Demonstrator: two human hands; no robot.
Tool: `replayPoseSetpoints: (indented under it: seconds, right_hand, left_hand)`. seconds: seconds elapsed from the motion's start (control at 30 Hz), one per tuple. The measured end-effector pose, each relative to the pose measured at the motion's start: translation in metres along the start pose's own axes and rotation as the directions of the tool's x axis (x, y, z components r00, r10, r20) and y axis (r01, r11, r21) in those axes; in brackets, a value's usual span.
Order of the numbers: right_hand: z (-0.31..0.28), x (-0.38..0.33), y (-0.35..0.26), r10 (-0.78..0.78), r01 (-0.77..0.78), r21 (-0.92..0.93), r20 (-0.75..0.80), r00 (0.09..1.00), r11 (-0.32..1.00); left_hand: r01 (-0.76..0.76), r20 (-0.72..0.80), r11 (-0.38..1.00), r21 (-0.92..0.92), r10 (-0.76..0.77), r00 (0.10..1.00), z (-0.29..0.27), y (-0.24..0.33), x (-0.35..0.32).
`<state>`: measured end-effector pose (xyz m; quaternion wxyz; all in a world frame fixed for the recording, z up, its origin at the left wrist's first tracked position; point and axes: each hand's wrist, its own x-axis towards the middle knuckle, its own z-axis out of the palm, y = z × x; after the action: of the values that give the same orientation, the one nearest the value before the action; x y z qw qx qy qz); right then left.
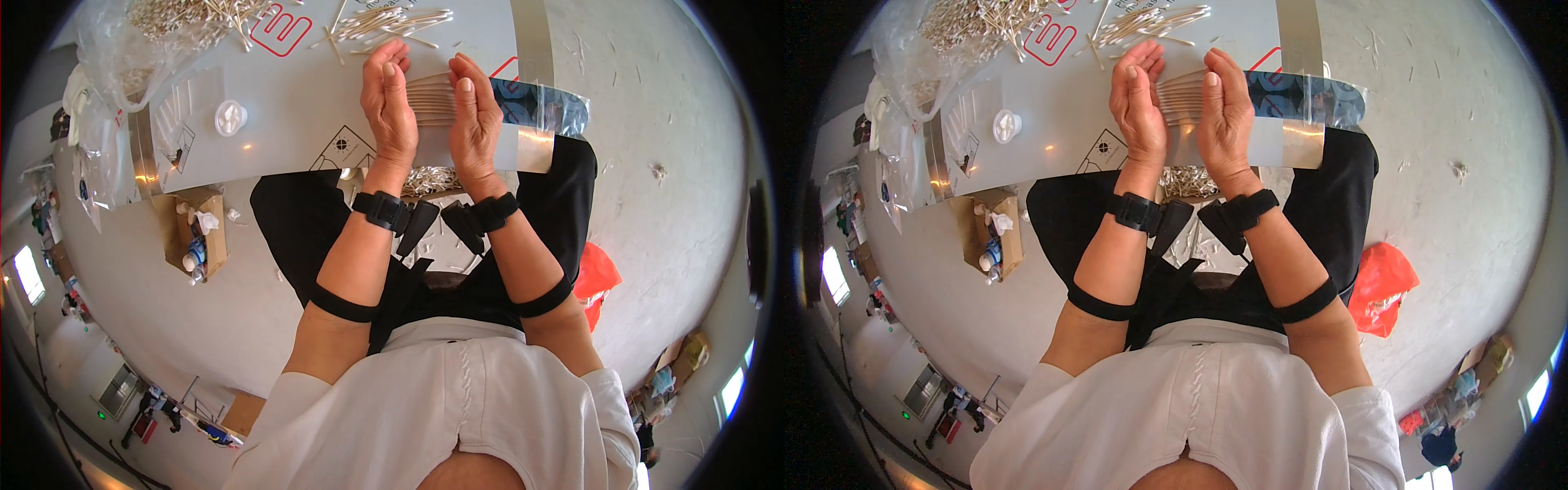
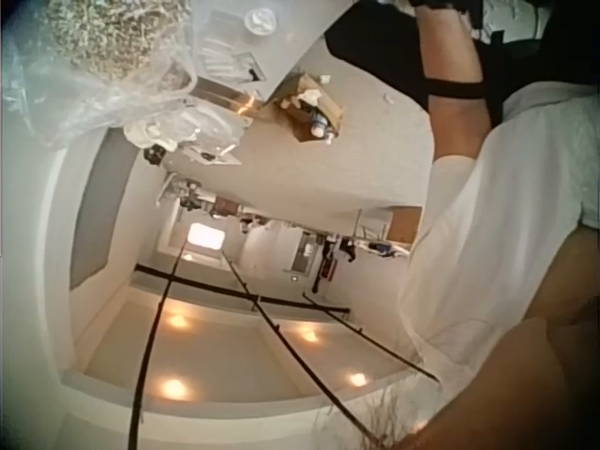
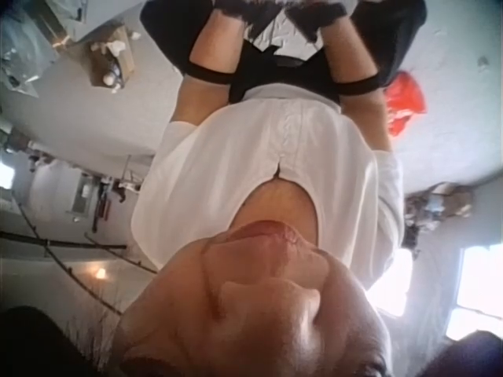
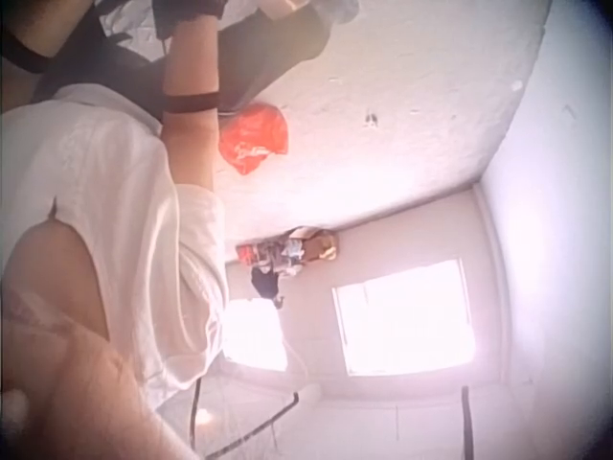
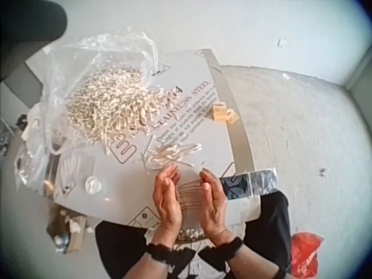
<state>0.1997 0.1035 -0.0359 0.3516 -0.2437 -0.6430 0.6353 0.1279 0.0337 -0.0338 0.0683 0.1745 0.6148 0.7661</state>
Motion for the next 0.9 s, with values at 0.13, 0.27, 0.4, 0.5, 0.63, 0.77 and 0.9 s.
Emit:
replayPoseSetpoints:
  seconds: [0.13,0.27,0.4,0.5,0.63,0.77,0.9]
  right_hand:
    - [-0.009,0.006,-0.007,0.138,-0.129,0.234,-0.024,0.99,0.964]
    - [-0.042,0.027,-0.009,0.058,-0.038,-0.116,0.177,0.982,0.993]
    - [-0.049,0.037,-0.017,-0.128,0.343,-0.51,0.409,0.903,0.789]
    - [-0.048,0.036,-0.013,-0.155,0.465,-0.582,0.502,0.851,0.667]
    - [-0.05,0.03,-0.01,-0.19,0.488,-0.554,0.508,0.84,0.675]
    - [-0.055,0.022,-0.013,-0.141,0.329,-0.479,0.387,0.911,0.814]
    - [-0.059,0.011,-0.013,0.083,-0.081,-0.026,0.094,0.992,0.996]
  left_hand:
    - [-0.014,0.022,1.0,-0.016,0.014,1.0,-0.012,0.004,0.001]
    - [-0.267,0.349,0.817,0.511,0.086,0.933,-0.029,0.025,-0.004]
    - [-0.466,0.543,0.505,0.727,-0.007,0.84,-0.032,0.034,-0.012]
    - [-0.496,0.552,0.363,0.789,-0.064,0.832,-0.025,0.031,-0.024]
    - [-0.489,0.531,0.257,0.834,-0.127,0.838,-0.025,0.02,-0.036]
    - [-0.481,0.52,0.246,0.841,-0.129,0.844,-0.025,0.023,-0.037]
    - [-0.479,0.523,0.269,0.836,-0.121,0.844,-0.022,0.032,-0.045]
